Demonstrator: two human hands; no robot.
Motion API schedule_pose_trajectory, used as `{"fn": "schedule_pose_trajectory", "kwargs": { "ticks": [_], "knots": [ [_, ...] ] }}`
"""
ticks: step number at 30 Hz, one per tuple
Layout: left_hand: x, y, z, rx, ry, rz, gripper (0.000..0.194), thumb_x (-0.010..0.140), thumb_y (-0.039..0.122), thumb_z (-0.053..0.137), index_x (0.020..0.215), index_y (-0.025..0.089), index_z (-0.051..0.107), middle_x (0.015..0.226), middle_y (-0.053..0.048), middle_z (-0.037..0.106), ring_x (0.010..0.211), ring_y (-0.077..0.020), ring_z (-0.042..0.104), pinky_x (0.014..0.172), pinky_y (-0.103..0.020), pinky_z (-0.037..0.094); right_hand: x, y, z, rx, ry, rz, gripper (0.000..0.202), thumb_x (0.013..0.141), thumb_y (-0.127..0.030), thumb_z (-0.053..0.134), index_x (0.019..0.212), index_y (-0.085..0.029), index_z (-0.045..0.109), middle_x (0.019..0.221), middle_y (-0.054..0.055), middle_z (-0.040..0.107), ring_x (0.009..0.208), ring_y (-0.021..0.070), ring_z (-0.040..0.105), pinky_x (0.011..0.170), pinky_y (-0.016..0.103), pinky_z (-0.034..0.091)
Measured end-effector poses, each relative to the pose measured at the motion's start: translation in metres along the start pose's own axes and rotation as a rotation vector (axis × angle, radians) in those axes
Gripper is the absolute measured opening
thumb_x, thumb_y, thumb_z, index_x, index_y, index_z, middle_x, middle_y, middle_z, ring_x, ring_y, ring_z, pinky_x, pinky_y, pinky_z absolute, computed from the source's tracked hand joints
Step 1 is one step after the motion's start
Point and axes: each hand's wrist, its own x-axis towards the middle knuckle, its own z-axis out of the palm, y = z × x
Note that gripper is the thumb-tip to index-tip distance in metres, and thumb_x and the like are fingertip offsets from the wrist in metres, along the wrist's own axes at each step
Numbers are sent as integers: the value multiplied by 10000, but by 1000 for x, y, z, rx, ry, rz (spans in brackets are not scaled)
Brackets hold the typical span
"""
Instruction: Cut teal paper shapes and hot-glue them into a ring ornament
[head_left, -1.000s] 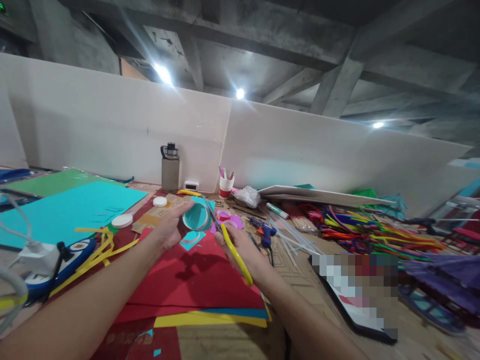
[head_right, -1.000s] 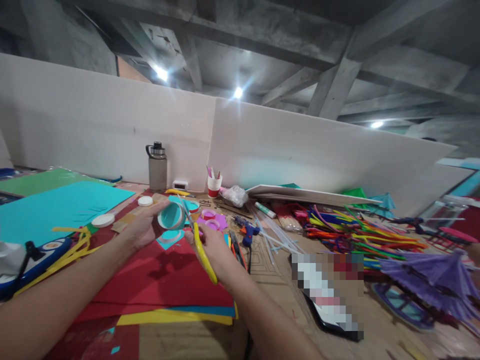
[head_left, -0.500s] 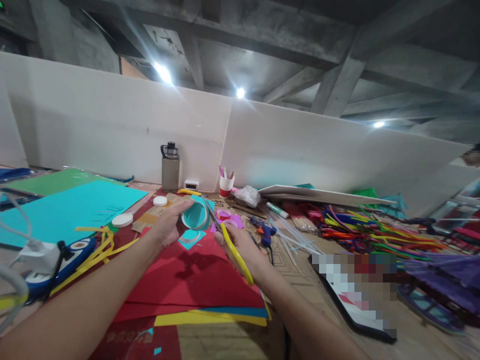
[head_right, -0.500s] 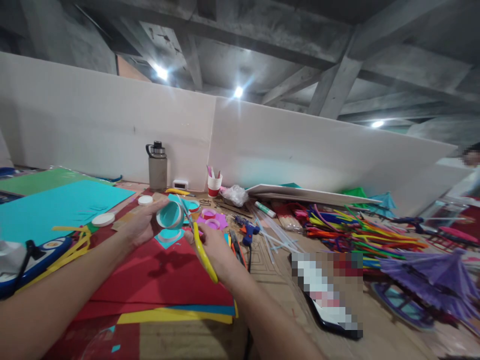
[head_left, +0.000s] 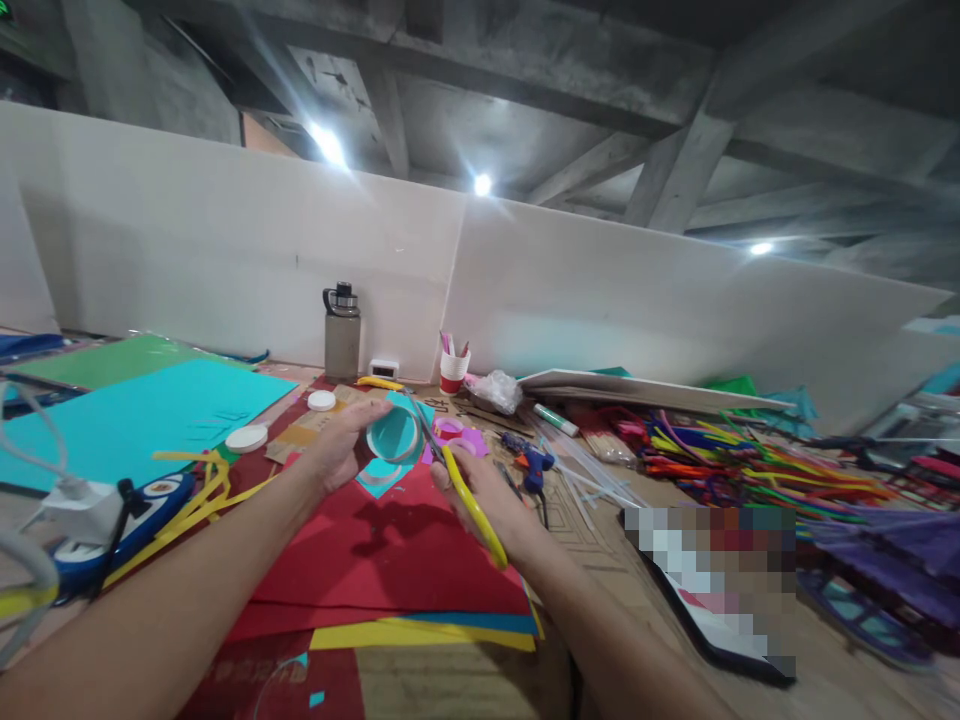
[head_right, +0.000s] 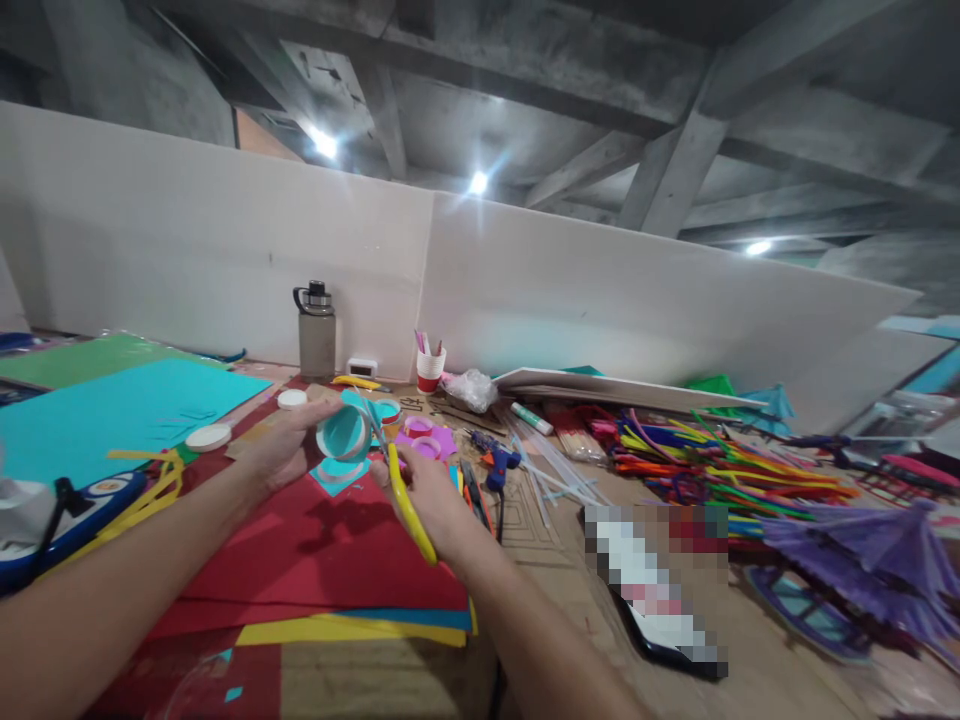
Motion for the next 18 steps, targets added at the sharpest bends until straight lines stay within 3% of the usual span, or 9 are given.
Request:
{"fn": "schedule_pose_trajectory", "kwargs": {
  "ticks": [18],
  "knots": [
    [3,1,-6,16,-11,-17,126,655,201,729,714,117,655,690,-32,657,596,-124,587,596,-245,491,-2,-3,-1,27,-8,-17,346,878,-496,429,761,-177,497,685,-21,470,581,92,385,521,209,285]
  ]
}}
